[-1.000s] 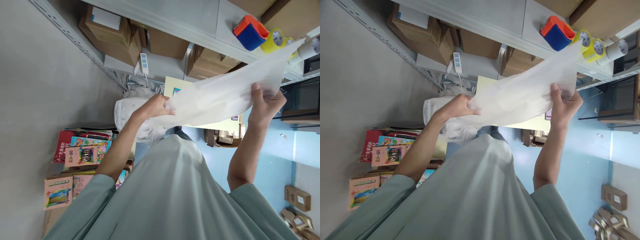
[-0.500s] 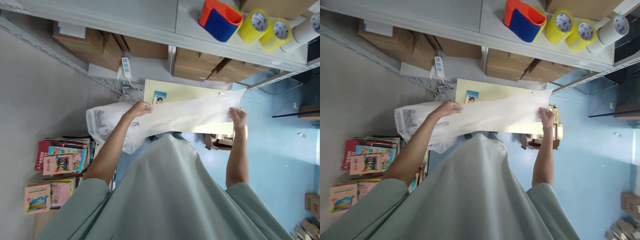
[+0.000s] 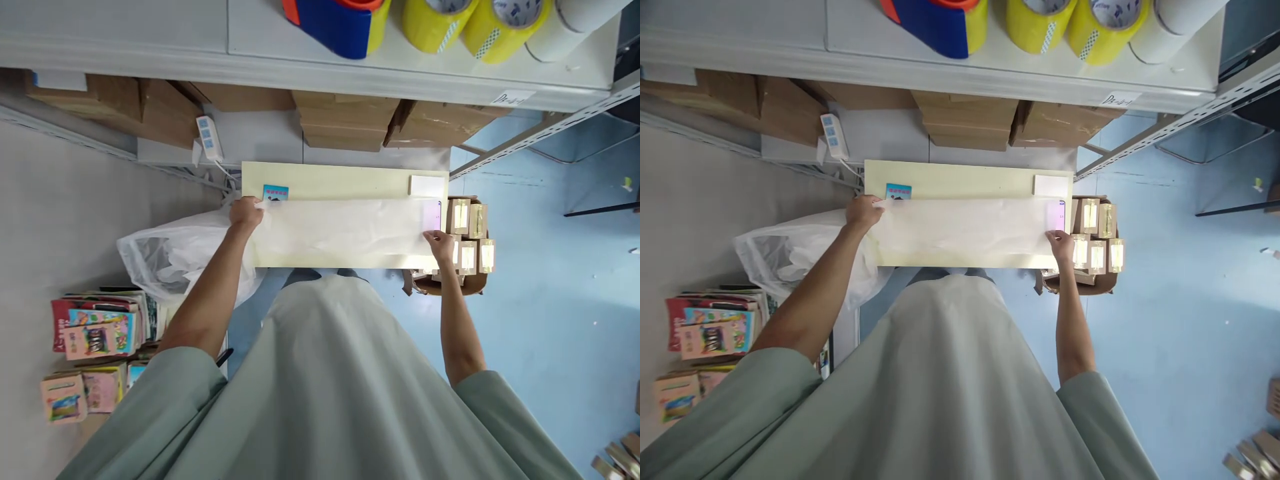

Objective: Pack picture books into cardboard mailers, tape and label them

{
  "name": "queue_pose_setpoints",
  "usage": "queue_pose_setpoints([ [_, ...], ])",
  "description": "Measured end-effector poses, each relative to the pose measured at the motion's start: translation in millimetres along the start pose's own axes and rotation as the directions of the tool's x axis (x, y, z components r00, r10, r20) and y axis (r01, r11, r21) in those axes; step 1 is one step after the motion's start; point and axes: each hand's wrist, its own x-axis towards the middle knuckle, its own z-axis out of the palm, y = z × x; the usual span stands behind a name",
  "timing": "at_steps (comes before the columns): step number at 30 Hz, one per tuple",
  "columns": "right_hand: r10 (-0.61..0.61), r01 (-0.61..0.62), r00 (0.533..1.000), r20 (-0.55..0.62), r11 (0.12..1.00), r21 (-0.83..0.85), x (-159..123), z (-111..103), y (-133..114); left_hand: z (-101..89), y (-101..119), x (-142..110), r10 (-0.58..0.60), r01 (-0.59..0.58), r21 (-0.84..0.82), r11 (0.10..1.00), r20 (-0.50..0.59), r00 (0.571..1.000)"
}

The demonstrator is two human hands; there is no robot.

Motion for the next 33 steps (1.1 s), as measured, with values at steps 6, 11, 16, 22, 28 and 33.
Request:
queue_pose_setpoints([
  [6,0.026,-0.025,1.0,0.01,0.996,-0.086,7,9,12,-1.6,11,-7,0.015,-0.038,-0.214,0.976,-0.111,0.994],
  [11,0.064,-0.065,0.998,-0.009,0.99,-0.128,6,17,17,10.1,7,-7,0.103,-0.165,-0.225,0.96,-0.263,0.959],
  [16,-0.125,0.064,0.966,-0.228,0.965,-0.256,-6,37,5,55.3,2,-43,0.337,-0.354,-0.02,0.935,-0.259,0.905],
  [22,-0.393,0.426,0.905,0.166,0.84,-0.335,-47,126,-57,122.2,-3,-85,0.576,-0.577,0.055,0.815,0.035,0.817],
  [28,-0.307,0.505,0.831,0.463,0.765,-0.4,-76,219,-97,132.1,-11,-55,0.587,-0.609,0.12,0.784,0.177,0.79],
  [33,-0.329,0.55,0.805,0.493,0.725,-0.414,-73,233,-90,123.1,-45,-33,0.48,-0.515,0.14,0.846,0.224,0.848],
])
